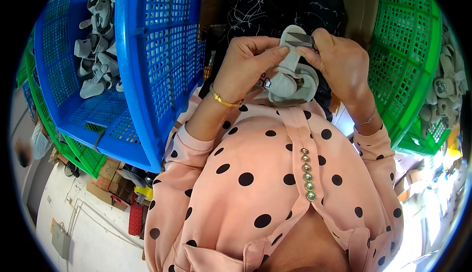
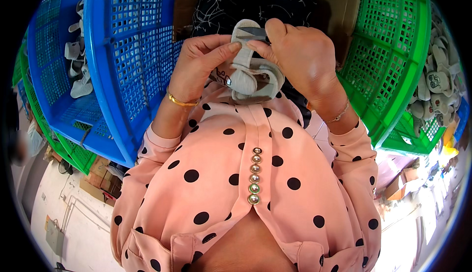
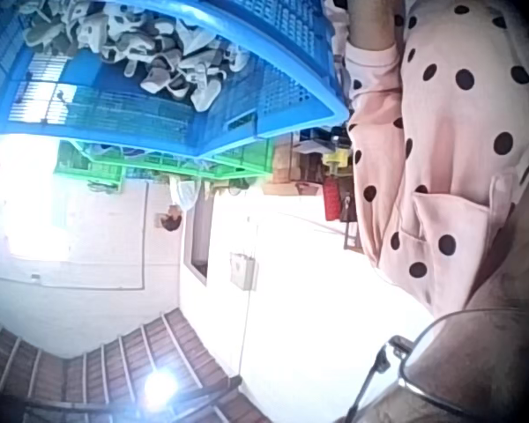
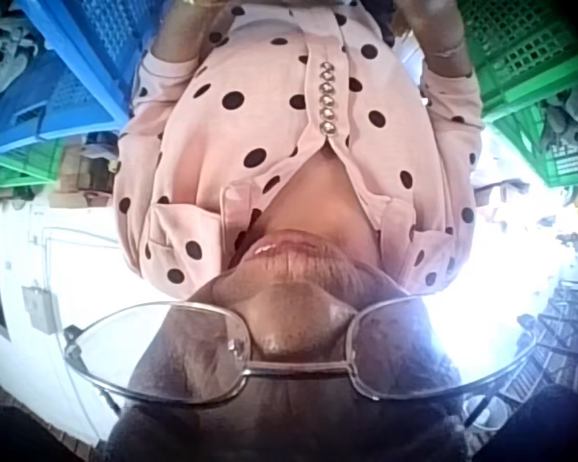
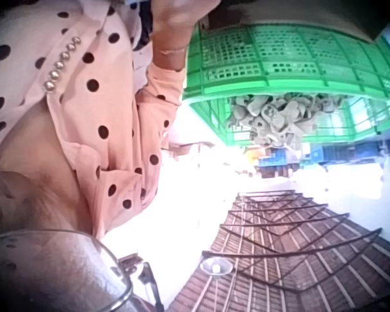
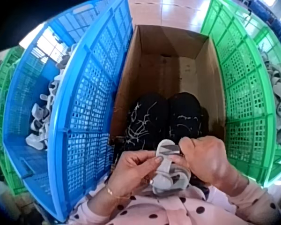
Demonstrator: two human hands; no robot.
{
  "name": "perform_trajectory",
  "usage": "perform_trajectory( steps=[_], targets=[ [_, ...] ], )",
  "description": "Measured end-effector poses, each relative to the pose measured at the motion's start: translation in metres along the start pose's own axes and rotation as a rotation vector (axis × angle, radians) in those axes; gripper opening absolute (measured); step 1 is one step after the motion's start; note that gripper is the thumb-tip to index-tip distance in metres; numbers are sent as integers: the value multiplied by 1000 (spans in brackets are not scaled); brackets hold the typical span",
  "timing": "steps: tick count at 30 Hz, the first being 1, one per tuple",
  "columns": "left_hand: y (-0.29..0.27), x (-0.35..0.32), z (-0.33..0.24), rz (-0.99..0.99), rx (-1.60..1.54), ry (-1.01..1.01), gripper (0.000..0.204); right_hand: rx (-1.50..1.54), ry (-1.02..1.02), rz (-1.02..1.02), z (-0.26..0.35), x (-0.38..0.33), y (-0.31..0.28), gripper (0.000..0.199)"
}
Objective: The person trims excess fabric and threads from the edges of small white sandals using a pair of scissors. They handle the sandals one at a time, picking them from a blue basket, trimming the material, and placing the finished items into a green basket.
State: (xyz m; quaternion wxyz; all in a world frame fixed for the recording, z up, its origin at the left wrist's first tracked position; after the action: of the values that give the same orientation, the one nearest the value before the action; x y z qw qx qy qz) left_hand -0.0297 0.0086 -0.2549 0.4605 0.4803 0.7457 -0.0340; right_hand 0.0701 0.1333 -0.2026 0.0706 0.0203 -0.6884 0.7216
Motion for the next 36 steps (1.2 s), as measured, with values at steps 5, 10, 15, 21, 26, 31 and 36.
perform_trajectory(
  steps=[5, 10, 15, 21, 26, 31, 36],
  targets=[
    [2, 0, 5, -3, -3, -21, 22, 70, 16, 43, -2, -9, 8, 45],
    [2, 1, 6, 12, -40, -6, 22, 86, 14, 55, -2, -8, 5, 44],
    [4, 1, 4, 21, -13, 1, 24, 87, 18, 49, -2, -6, 3, 44],
    [5, 2, 5, 39, -38, -10, 25, 49, 25, 79, -1, -4, 0, 43],
    [7, 3, 9, 52, -14, -1, 25, 106, 129, 75, 0, -4, 3, 43],
    [2, 2, 6, 18, -39, -33, 25, 422, 281, 38, -14, -7, 7, 41],
    [4, 3, 6, 39, -59, 0, 24, 133, 30, 169, -6, -2, -4, 41]
  ],
)
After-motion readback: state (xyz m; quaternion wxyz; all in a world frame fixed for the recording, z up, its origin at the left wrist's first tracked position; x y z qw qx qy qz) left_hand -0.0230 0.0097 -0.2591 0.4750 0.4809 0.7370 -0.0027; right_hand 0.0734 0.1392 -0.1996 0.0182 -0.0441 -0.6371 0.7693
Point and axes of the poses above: each hand's wrist, its own x-axis towards the middle knuckle, its own y-axis out of the palm, z = x × y, the point moved 6 cm from there along x, towards the middle knuckle, and after that the axes turned 14 degrees about -y, right-handed, at the moved point
